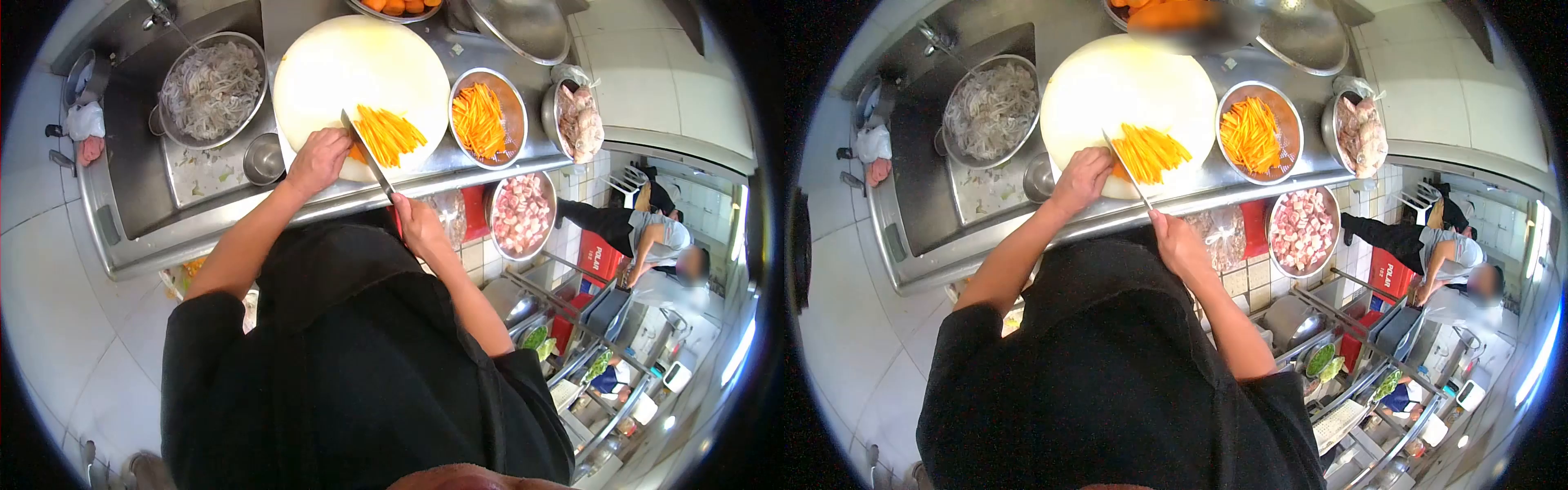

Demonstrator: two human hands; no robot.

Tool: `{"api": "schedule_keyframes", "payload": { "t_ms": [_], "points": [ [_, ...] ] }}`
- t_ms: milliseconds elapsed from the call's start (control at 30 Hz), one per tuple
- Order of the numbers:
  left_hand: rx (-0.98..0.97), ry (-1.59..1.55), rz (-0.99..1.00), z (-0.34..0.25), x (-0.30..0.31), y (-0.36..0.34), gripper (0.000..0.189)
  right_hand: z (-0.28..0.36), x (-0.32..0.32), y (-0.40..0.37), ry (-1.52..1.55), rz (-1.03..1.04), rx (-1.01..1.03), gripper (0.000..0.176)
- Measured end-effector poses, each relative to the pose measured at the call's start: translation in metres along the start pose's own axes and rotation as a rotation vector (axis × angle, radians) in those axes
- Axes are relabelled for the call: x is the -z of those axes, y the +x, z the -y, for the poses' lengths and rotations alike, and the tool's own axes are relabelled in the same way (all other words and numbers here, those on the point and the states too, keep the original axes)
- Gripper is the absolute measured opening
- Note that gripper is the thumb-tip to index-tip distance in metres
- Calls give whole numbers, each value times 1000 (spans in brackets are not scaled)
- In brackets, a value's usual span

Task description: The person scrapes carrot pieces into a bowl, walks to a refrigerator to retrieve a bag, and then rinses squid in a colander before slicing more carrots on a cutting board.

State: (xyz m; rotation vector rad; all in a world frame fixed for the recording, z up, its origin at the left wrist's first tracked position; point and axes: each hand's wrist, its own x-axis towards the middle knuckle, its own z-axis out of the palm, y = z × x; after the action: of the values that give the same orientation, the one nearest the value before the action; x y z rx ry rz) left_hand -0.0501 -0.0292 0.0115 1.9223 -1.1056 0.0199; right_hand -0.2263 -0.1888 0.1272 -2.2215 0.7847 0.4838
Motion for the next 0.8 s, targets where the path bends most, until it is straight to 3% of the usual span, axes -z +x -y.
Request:
{"api": "schedule_keyframes", "payload": {
  "t_ms": [800],
  "points": [
    [-26, -9, -33, 10, -1, -6, 11, 8, -11, -12, -52, -23, -33, 59]
  ]
}}
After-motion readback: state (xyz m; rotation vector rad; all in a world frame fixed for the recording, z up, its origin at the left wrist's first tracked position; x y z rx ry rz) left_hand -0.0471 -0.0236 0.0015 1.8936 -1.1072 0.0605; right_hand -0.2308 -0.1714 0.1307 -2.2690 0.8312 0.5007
